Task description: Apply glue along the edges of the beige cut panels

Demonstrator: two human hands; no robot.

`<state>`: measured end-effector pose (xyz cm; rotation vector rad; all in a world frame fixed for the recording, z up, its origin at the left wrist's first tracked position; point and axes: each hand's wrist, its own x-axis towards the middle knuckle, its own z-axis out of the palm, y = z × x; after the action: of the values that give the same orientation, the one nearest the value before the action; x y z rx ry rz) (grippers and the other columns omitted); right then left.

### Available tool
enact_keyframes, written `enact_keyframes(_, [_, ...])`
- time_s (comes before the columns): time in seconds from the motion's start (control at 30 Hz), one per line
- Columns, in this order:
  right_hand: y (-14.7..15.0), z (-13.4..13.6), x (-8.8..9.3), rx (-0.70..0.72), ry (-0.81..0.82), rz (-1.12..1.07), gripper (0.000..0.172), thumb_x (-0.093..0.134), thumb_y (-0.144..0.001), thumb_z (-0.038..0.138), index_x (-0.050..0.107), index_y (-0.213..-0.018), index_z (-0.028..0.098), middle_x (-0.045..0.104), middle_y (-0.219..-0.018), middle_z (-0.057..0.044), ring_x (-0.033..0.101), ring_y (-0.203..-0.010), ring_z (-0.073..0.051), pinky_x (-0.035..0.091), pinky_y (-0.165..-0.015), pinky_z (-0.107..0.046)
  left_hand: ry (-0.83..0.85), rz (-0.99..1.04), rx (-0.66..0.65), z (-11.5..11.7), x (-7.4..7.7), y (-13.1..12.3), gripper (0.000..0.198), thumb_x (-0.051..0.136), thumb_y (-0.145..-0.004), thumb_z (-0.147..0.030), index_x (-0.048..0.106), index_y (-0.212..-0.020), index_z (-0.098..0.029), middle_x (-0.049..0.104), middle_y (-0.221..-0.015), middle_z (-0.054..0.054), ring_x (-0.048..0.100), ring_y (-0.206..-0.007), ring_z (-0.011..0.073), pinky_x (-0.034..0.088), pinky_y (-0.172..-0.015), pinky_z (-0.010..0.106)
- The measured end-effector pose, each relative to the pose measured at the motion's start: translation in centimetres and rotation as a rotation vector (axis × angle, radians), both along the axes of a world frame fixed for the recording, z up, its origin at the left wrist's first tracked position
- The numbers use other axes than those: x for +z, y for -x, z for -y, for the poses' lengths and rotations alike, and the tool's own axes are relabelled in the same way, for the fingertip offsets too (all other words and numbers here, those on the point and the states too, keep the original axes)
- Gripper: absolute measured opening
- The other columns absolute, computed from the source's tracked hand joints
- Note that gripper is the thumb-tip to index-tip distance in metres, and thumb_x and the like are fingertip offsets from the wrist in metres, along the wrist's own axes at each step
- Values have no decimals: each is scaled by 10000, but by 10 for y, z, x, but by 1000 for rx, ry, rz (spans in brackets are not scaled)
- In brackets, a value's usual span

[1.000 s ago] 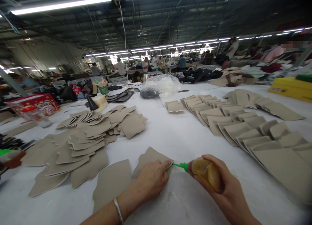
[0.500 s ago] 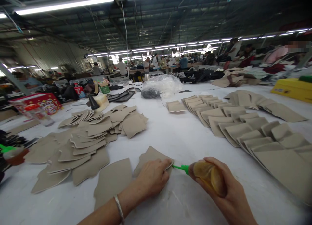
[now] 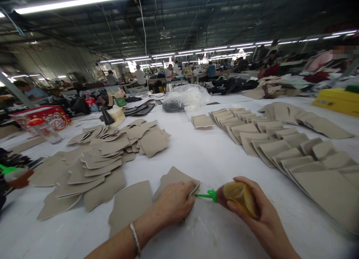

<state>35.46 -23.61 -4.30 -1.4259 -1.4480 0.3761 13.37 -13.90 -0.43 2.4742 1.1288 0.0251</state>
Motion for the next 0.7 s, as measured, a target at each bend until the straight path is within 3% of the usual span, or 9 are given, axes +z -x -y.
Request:
enact_keyframes(0.1, [0, 1, 1, -34, -20, 10, 400, 657, -878, 435, 494, -1207, 277, 570, -1062, -11, 606, -872, -203, 497, -766, -246, 8, -10, 3, 1, -1, 1, 453, 360, -845, -220, 532, -1263, -259, 665, -1030, 65, 620, -950, 251, 467, -824, 345])
enact_keyframes(0.27, [1, 8, -2, 63, 33, -2, 389, 658, -876, 408, 502, -1207, 276, 592, -1082, -13, 626, -879, -215, 522, -751, -240, 22, -1, 2, 2, -7, 4, 474, 337, -879, -233, 476, -1330, -264, 648, -1056, 65, 610, -962, 242, 455, -852, 340])
enact_keyframes(0.7, [22, 22, 0, -47, 84, -141, 416, 680, -817, 445, 539, -1153, 246, 591, -1045, -36, 602, -886, -256, 489, -804, -310, 15, 3, -5, 4, -10, 7, 459, 325, -904, -266, 457, -1343, -248, 627, -1035, 62, 604, -949, 230, 457, -853, 327])
